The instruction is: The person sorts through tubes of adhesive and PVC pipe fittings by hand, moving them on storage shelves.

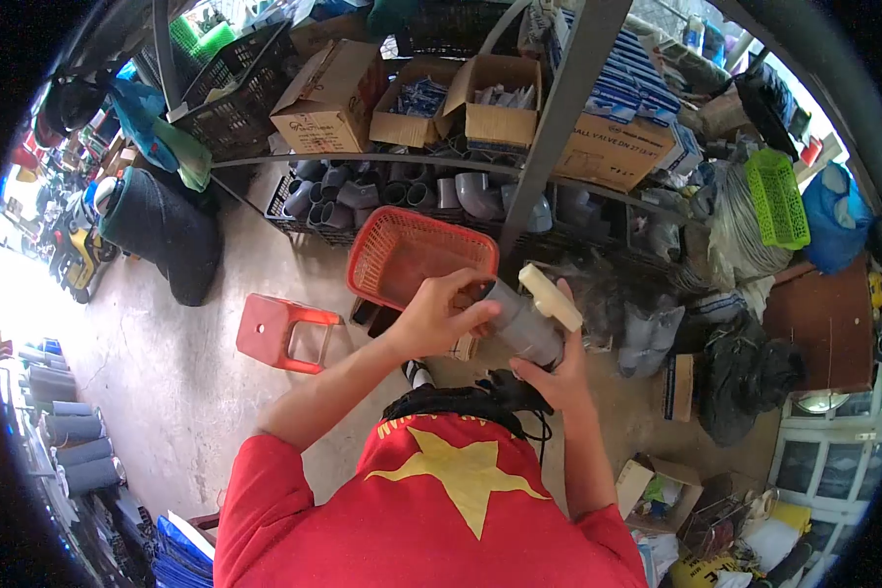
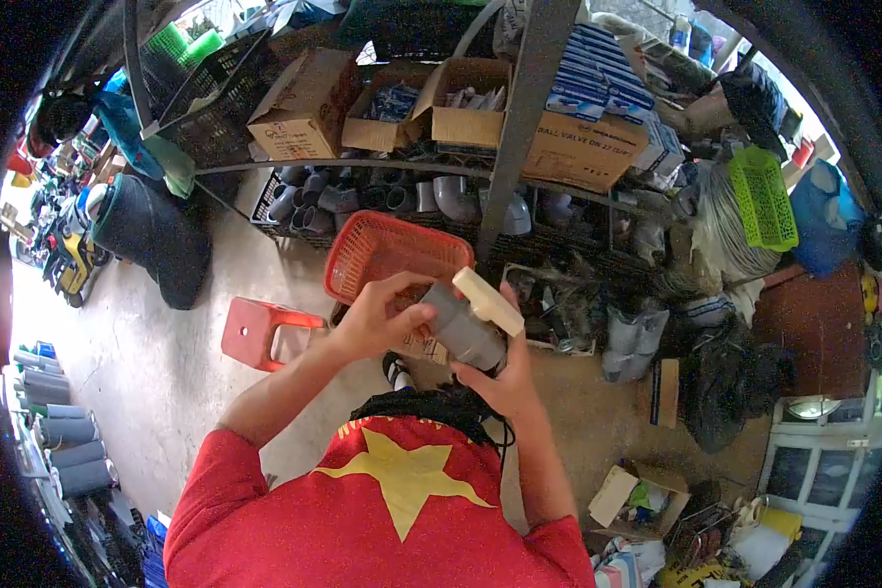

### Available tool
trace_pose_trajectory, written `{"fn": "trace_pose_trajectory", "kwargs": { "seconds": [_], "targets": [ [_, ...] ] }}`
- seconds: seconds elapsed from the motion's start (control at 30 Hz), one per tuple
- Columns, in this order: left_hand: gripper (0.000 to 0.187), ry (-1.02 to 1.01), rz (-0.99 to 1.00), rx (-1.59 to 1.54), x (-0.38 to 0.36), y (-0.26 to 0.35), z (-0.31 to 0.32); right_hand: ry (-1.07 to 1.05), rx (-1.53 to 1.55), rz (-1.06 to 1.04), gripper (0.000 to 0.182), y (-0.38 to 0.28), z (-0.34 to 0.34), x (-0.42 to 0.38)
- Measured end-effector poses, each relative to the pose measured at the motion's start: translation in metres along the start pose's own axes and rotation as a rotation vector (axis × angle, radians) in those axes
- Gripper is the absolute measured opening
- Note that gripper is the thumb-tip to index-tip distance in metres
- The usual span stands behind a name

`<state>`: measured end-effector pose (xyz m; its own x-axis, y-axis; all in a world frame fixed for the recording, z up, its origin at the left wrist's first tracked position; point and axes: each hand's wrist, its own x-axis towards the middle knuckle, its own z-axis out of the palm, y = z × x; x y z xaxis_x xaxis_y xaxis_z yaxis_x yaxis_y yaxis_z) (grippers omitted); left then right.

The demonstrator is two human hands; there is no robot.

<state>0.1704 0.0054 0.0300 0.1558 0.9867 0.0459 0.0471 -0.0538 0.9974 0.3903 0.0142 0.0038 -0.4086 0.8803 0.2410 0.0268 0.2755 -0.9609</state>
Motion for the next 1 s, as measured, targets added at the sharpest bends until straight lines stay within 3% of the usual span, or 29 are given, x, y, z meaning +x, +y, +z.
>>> {"fn": "trace_pose_trajectory", "kwargs": {
  "seconds": [0.17,0.27,0.4,0.5,0.6,0.67,0.7,0.8,0.93,1.0],
  "targets": [
    [0.046,0.141,-0.191,0.353,0.000,0.014,-0.006,0.138,0.278,0.076,0.109,0.005,0.018,-0.001],
    [0.051,0.073,-0.177,0.350,-0.008,-0.001,-0.013,0.179,0.305,0.128,0.112,-0.002,0.022,0.006],
    [0.053,0.101,0.303,0.382,-0.014,0.017,-0.009,0.183,0.464,0.281,0.102,0.015,0.026,0.004],
    [0.059,0.144,0.238,0.431,-0.022,0.008,-0.010,0.132,0.602,0.420,0.095,0.026,0.030,0.004],
    [0.059,0.177,0.229,0.502,-0.028,0.018,-0.011,0.184,0.528,0.245,0.085,0.089,0.036,0.005],
    [0.059,0.251,0.237,0.472,-0.026,0.017,-0.017,0.208,0.592,0.294,0.080,0.061,0.046,0.015],
    [0.059,0.282,0.247,0.456,-0.023,0.016,-0.021,0.207,0.687,0.286,0.067,0.064,0.047,0.017],
    [0.054,0.401,0.053,0.309,-0.026,0.010,-0.043,0.368,0.939,0.437,0.065,0.026,0.057,0.031],
    [0.052,0.491,0.099,0.086,-0.032,-0.018,-0.073,0.418,1.004,0.507,0.055,0.010,0.052,0.033],
    [0.052,0.496,0.072,0.050,-0.035,-0.022,-0.080,0.356,1.040,0.441,0.056,0.021,0.051,0.029]
  ]
}}
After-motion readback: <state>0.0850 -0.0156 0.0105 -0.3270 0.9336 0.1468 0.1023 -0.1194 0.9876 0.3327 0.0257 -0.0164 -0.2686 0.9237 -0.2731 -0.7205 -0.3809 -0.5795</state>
